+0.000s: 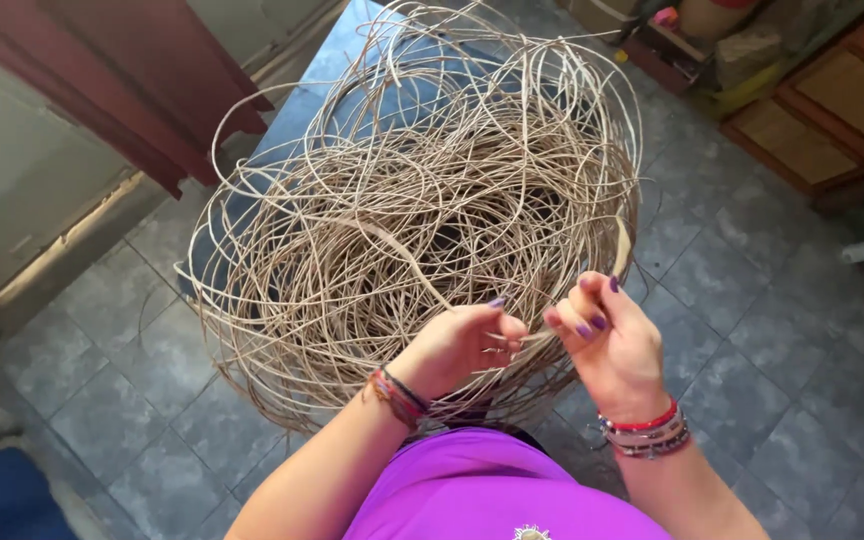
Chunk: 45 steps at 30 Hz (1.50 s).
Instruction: Weaving natural fiber strands onto a metal frame to create a decorative fringe
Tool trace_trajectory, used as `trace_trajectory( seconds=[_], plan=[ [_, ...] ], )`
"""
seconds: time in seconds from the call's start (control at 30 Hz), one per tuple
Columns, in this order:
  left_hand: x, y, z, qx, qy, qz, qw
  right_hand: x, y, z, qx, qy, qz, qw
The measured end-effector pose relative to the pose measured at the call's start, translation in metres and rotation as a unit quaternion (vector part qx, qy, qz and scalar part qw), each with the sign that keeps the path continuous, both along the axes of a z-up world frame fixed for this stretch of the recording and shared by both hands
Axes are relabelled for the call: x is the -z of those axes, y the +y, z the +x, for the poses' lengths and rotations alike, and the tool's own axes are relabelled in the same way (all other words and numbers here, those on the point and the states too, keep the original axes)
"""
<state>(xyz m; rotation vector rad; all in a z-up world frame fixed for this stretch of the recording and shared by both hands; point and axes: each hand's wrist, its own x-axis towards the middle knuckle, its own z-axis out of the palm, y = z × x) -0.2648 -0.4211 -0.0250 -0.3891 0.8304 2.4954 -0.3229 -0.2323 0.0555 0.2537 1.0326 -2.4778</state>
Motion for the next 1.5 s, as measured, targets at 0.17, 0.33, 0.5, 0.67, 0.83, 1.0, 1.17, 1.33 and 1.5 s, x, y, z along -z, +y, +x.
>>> trace_trajectory(
  seconds=[0.17,0.33,0.5,0.67,0.83,1.0,1.17,1.33,1.5],
  plan=[
    [-0.036,-0.03,-0.004,-0.097,-0.021,0.015,0.995,0.016,0.0,0.026,-0.175,0.089,0.123,0.973],
    [-0.028,-0.007,-0.01,-0.076,0.104,0.043,0.991,0.03,-0.004,0.047,-0.266,0.11,0.256,0.923],
    [-0.021,0.0,0.007,0.066,0.265,-0.215,0.938,-0.006,-0.01,0.033,-0.213,0.231,0.27,0.91],
    [-0.034,0.007,0.014,0.332,0.329,-0.483,0.74,-0.025,-0.05,0.024,-0.186,0.162,0.268,0.931],
    [-0.029,-0.003,-0.001,0.075,0.349,-0.16,0.92,-0.008,-0.025,0.024,-0.203,0.279,0.358,0.868],
    [-0.092,-0.051,-0.036,-0.213,0.174,0.203,0.94,0.002,0.038,0.048,-0.37,0.312,0.498,0.72],
    [-0.088,-0.004,-0.023,-0.071,0.294,-0.113,0.946,-0.01,0.008,0.048,-0.296,0.28,0.399,0.821],
    [-0.097,-0.003,-0.027,-0.065,0.29,-0.001,0.955,-0.028,0.006,0.055,-0.193,0.27,0.484,0.809],
    [-0.096,-0.015,-0.045,-0.176,0.307,-0.026,0.935,-0.039,0.03,0.061,-0.224,0.289,0.469,0.804]
  ],
)
